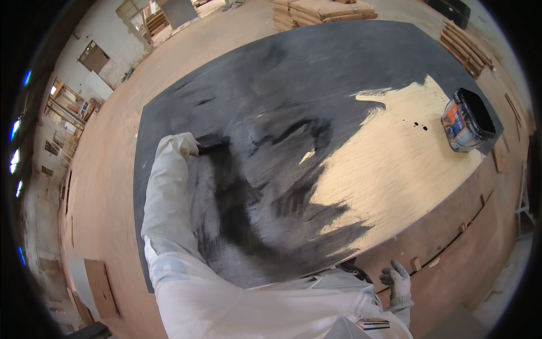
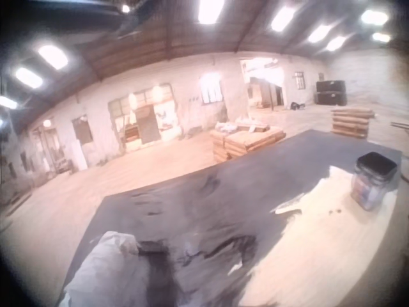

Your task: The person applies black paint to a large wooden board using a brush. They repeatedly dip the brush into a paint bucket and spread the paint across the surface in broad strokes, gradually covering more of the board.

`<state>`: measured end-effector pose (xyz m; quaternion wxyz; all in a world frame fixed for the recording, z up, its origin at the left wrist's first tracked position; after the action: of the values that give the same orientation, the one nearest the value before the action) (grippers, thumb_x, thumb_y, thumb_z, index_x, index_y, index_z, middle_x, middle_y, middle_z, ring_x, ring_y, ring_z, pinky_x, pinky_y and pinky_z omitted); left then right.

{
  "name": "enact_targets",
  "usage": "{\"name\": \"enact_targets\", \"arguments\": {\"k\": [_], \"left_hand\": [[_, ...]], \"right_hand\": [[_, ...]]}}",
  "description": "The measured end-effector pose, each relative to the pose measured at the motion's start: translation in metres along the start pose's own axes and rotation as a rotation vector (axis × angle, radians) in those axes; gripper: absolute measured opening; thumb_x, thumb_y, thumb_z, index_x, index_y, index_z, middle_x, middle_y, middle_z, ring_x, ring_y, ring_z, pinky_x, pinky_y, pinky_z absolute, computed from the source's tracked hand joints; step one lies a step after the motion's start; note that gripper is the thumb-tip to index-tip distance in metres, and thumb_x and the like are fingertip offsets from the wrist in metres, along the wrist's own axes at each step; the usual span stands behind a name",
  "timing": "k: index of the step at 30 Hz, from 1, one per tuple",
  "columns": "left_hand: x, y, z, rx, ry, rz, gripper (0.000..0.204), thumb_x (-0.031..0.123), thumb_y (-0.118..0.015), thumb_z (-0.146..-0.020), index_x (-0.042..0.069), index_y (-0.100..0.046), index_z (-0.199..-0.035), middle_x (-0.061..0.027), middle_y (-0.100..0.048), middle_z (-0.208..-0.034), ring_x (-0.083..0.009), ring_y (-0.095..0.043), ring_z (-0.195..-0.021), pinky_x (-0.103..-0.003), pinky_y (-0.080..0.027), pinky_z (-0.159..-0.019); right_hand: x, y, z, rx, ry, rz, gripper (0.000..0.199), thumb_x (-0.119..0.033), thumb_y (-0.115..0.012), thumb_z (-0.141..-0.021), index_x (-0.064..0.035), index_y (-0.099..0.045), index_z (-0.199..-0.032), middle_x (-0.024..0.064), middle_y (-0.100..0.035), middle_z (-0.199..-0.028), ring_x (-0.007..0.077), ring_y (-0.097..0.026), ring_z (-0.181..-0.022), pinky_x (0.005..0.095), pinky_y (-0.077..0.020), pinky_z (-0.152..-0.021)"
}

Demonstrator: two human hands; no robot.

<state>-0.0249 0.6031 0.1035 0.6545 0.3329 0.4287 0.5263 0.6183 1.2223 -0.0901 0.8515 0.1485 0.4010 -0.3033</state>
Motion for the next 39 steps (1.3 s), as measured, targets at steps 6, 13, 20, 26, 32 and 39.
{"name": "enact_targets", "arguments": {"k": [6,13,20,26,32,39], "left_hand": [[0.013,-0.01,-0.038,0.107,0.058,0.054,0.037,0.025,-0.077,-0.086,0.022,-0.082,-0.123,-0.0115,-0.082,-0.109,-0.0295,-0.078,-0.104,-0.045,-0.059,-0.089],[0.194,0.061,0.029,0.144,-0.064,0.136,0.042,0.023,-0.065,-0.095,0.028,-0.076,-0.135,-0.011,-0.076,-0.133,-0.0292,-0.07,-0.127,-0.042,-0.055,-0.106],[0.196,0.064,-0.007,0.104,-0.062,0.047,0.042,0.023,-0.063,-0.096,0.027,-0.075,-0.136,-0.0111,-0.076,-0.133,-0.0294,-0.07,-0.129,-0.042,-0.055,-0.107],[0.196,0.066,-0.017,0.084,-0.009,0.015,0.042,0.023,-0.062,-0.097,0.027,-0.075,-0.137,-0.0112,-0.076,-0.133,-0.0296,-0.069,-0.13,-0.043,-0.054,-0.108],[0.28,0.069,0.078,0.007,0.009,-0.007,0.042,0.023,-0.061,-0.098,0.026,-0.075,-0.138,-0.0113,-0.075,-0.134,-0.0298,-0.068,-0.131,-0.043,-0.054,-0.109],[0.321,0.043,0.098,-0.013,-0.044,-0.106,0.038,0.022,-0.062,-0.099,0.018,-0.077,-0.133,-0.0138,-0.076,-0.131,-0.0358,-0.07,-0.126,-0.044,-0.056,-0.106]], "right_hand": [[-0.003,-0.018,-0.004,-0.06,0.022,0.008,0.063,-0.015,-0.063,-0.1,0.0081,-0.048,-0.156,0.0239,-0.075,-0.112,0.0277,-0.075,-0.083,0.0357,-0.0622,-0.075],[-0.024,-0.02,-0.01,-0.075,0.029,0.075,0.059,-0.013,-0.059,-0.101,0.0054,-0.05,-0.156,0.0223,-0.073,-0.116,0.027,-0.074,-0.091,0.0363,-0.0607,-0.083],[0.007,0.033,-0.021,0.013,0.004,-0.039,0.06,-0.014,-0.062,-0.1,0.0069,-0.05,-0.155,0.0229,-0.075,-0.113,0.0277,-0.075,-0.083,0.036,-0.0619,-0.075],[-0.006,0.071,-0.048,0.018,0.059,-0.095,0.06,-0.015,-0.061,-0.102,0.0066,-0.049,-0.156,0.0214,-0.074,-0.113,0.0265,-0.075,-0.083,0.0366,-0.0617,-0.076],[-0.03,0.116,-0.083,0.004,0.074,-0.082,0.058,-0.014,-0.058,-0.104,0.0068,-0.047,-0.157,0.0198,-0.074,-0.112,0.0247,-0.074,-0.084,0.0355,-0.0609,-0.077],[-0.054,0.122,-0.133,-0.124,0.053,-0.015,0.057,-0.017,-0.06,-0.104,0.0033,-0.051,-0.156,0.0206,-0.074,-0.111,0.0248,-0.074,-0.081,0.0346,-0.0607,-0.074]]}}
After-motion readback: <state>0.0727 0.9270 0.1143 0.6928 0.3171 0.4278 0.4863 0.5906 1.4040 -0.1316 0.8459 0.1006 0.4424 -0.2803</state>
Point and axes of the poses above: each hand's wrist, its own z-axis away from the middle knuckle, its own y-axis out of the back of the hand, x = y × z, the point moved 8 cm from there along -z, towards the middle knuckle
